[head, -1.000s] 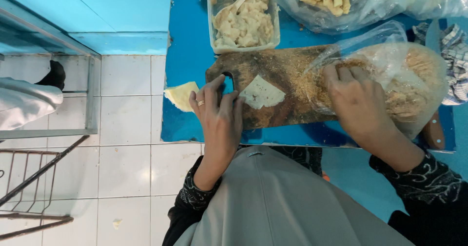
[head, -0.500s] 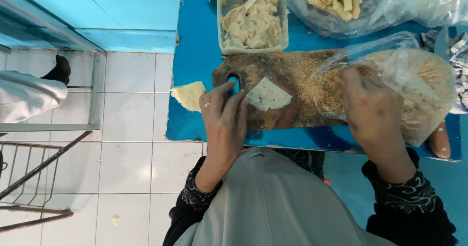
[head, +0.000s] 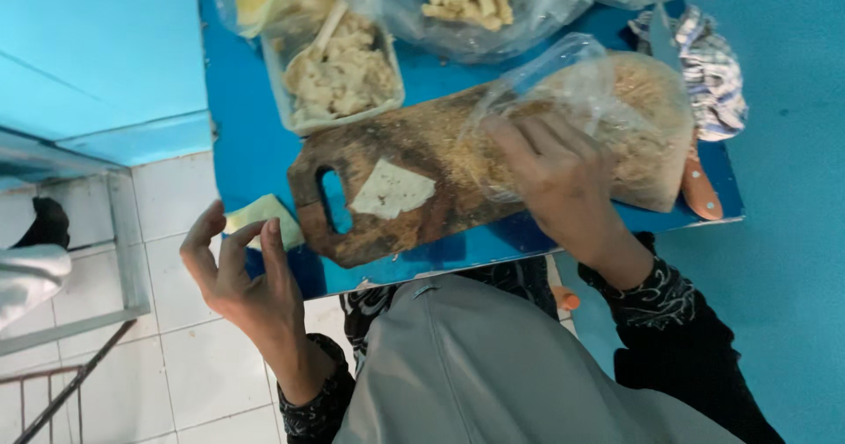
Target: The person places a scoop of filling from a plastic container onto a square pastry wrapper on a wooden board, folds the wrapper over the filling into a triangular parcel, and sets the finished parcel aside. They repeat this with additional wrappers, with a bag of breadcrumbs and a knife on the table.
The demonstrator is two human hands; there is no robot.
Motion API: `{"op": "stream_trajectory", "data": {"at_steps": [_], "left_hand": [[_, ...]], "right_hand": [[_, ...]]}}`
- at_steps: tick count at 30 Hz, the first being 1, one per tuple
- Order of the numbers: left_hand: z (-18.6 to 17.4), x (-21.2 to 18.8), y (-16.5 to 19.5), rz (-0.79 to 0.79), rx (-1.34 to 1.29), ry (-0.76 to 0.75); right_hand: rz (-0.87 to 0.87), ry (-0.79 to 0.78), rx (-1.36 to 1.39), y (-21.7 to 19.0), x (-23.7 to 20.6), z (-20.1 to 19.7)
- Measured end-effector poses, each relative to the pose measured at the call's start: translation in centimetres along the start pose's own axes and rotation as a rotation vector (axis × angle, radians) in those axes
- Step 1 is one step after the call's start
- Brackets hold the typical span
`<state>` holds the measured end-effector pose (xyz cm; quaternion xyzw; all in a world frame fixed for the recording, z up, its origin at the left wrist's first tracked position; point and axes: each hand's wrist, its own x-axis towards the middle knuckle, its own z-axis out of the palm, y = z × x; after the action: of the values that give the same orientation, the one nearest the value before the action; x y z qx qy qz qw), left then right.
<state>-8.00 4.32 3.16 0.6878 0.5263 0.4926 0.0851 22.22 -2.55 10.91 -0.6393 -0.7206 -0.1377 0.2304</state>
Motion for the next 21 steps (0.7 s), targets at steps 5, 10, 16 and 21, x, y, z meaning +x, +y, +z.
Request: {"op": "stream_trajectory", "data": {"at_steps": [5,10,16,21], "left_hand": [[1.0,-0.4,0.0,0.016,-0.018,-0.042],[1.7,-0.4,-0.3,0.014,0.012,-0.050],[2.6,-0.5,-0.8,0.029,0.066,-0.034],[2.6,-0.5,-1.1,0.032,0.097,-0.049]], "right_hand": [[-0.090,0.099,0.219,0.5,-0.4,-2.1],[0.117,0.159,0.316,2.0,-1.4,-3.2],[-0.045,0.145,0.215,2.3,-1.7,-1.6],[-0.033,0.035,0.213,2.1,-1.5,-1.3]]}}
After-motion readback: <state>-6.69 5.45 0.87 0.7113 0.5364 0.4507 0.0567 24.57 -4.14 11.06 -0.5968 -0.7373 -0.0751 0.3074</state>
